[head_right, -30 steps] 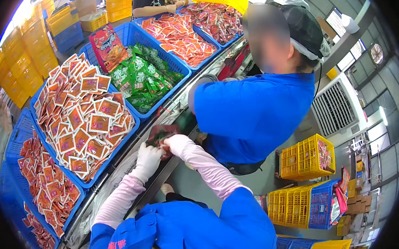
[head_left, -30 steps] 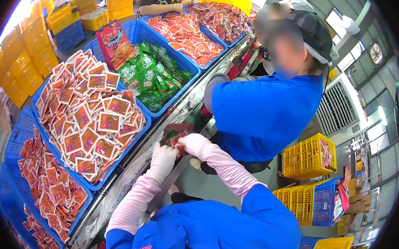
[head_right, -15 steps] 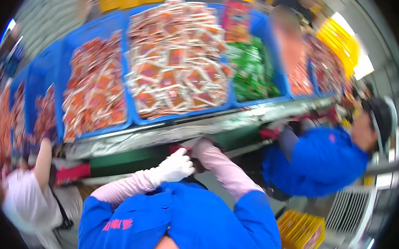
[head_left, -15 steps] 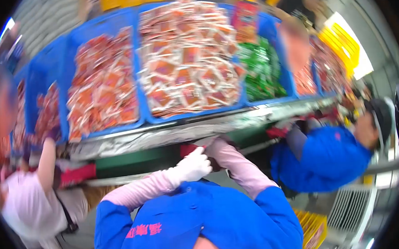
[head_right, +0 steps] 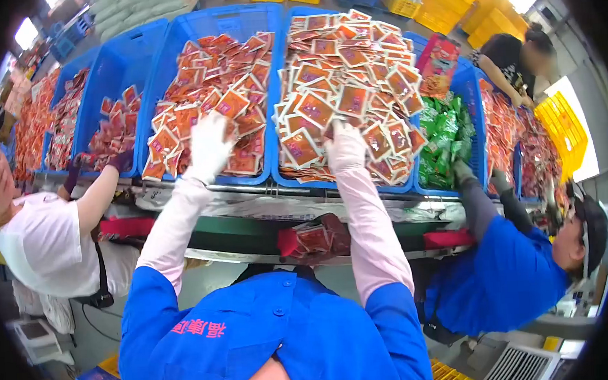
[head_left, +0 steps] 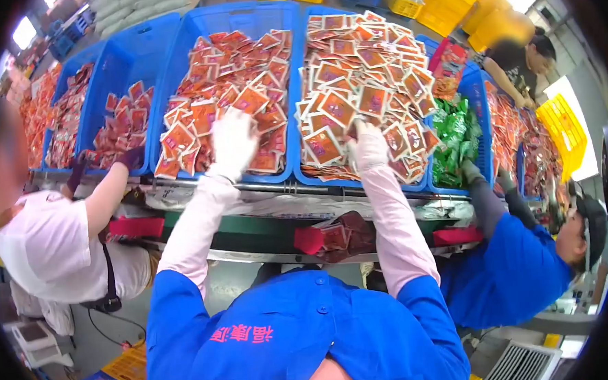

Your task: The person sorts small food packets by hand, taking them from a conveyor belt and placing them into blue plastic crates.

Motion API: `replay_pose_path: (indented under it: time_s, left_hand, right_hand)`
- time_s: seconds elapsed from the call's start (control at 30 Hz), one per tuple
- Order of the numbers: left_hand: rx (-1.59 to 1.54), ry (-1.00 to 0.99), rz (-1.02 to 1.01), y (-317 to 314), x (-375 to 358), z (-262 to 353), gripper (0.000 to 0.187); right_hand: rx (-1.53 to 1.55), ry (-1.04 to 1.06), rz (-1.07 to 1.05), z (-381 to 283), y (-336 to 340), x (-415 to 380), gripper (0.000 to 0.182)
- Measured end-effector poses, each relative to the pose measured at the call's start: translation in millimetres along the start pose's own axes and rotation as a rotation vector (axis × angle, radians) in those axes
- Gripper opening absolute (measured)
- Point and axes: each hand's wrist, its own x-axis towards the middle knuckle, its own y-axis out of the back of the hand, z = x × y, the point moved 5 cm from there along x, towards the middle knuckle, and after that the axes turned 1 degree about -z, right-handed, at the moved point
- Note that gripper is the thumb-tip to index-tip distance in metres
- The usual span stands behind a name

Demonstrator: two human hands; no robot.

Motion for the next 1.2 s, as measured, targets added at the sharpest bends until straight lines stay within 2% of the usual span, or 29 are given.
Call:
replay_pose_path:
  time_s: [0.03,0.07,0.13,0.17,0.23,0.27,0.3,0.37,0.4,0.43,0.47,0.5,0.53,0.57,0.6,0.63,0.67,0.7,0.77,0.83,0.87,0.9,0.93,1.0,1.03,1.1,1.13,1.2]
  left_hand:
    - [0.201,-0.055,0.256,-27,1,-31,0.035]
    - [0.206,0.140,-0.043,-40,8,-49,0.049]
    - [0.291,0.209,-0.251,-78,3,-77,0.047]
    - [0.242,0.091,-0.135,-77,0,-75,0.037]
    - [0.150,0.151,-0.172,-67,6,-75,0.027]
    - [0.124,0.143,-0.042,-58,4,-74,0.020]
    - [0.063,0.130,0.030,-51,5,-74,0.018]
    - [-0.511,0.281,0.128,-43,2,-65,0.014]
    - [-0.713,0.295,0.007,-25,4,-35,0.013]
    - [-0.910,0.310,-0.122,-4,2,7,0.013]
    - [-0.960,0.243,-0.133,2,-7,47,0.012]
    - [-1.024,0.165,-0.147,4,-17,88,0.011]
    - [-0.940,-0.004,-0.118,6,-25,126,0.013]
    - [-0.863,-0.182,-0.084,7,-33,161,0.016]
    - [-0.749,-0.266,-0.093,2,-44,185,0.021]
    - [-0.632,-0.351,-0.094,-3,-55,205,0.027]
    - [-0.619,-0.363,-0.283,-13,-64,216,0.036]
    - [-0.705,-0.382,-0.360,-13,-70,229,0.034]
    - [-0.774,-0.496,-0.548,-7,-78,253,0.037]
    - [-0.769,-0.601,-0.562,-3,-79,271,0.038]
    - [-0.750,-0.686,-0.566,-2,-81,279,0.039]
    - [-0.750,-0.691,-0.571,-4,-79,286,0.039]
    - [-0.755,-0.738,-0.611,-7,-79,297,0.039]
    - [-0.759,-0.801,-0.684,-13,-83,314,0.036]
    - [-0.760,-0.808,-0.687,-15,-84,322,0.036]
    - [-0.751,-0.918,-0.722,-18,-88,338,0.034]
    - [-0.733,-0.956,-0.687,-21,-90,345,0.032]
    - [-0.700,-1.001,-0.740,-25,-94,362,0.031]
  right_hand:
    - [-0.032,0.015,0.108,5,-8,2,0.027]
    - [0.024,-0.006,0.070,14,-9,5,0.022]
    - [0.115,-0.071,0.034,28,-6,12,0.018]
    - [0.183,-0.077,0.040,35,3,9,0.023]
    - [0.244,-0.078,0.180,38,20,-4,0.026]
    - [0.337,-0.071,0.245,35,33,-15,0.026]
    - [0.333,-0.078,0.251,30,50,-28,0.026]
    - [0.887,-0.350,0.083,32,59,-56,0.023]
    - [0.992,-0.340,0.149,39,47,-65,0.024]
    - [1.285,-0.324,0.122,48,20,-71,0.027]
    - [1.450,-0.342,0.148,31,18,-85,0.035]
    - [1.717,-0.419,-0.008,19,4,-98,0.040]
    - [1.887,-0.544,-0.207,-22,34,-106,0.050]
    - [2.021,-0.323,-0.233,-41,40,-113,0.059]
    - [1.915,-0.231,-0.214,-23,6,-127,0.065]
    - [1.710,-0.370,-0.222,-12,11,-147,0.066]
    - [1.801,-0.323,-0.196,-12,35,-163,0.067]
    - [1.742,-0.351,-0.187,7,32,-176,0.065]
    - [1.778,-0.517,-0.156,38,35,-206,0.061]
    - [1.736,-0.559,0.036,82,19,-236,0.049]
    - [1.619,-0.606,0.110,101,18,-248,0.046]
    - [1.501,-0.648,0.178,119,13,-260,0.042]
    - [1.502,-0.651,0.184,131,6,-271,0.042]
    - [1.110,-0.644,0.242,151,1,-293,0.033]
    - [1.111,-0.649,0.247,155,-4,-302,0.033]
    - [0.995,-0.656,0.126,154,-10,-316,0.027]
    - [1.294,-0.668,0.215,148,-17,-320,0.024]
    - [1.264,-0.681,0.212,148,-16,-331,0.023]
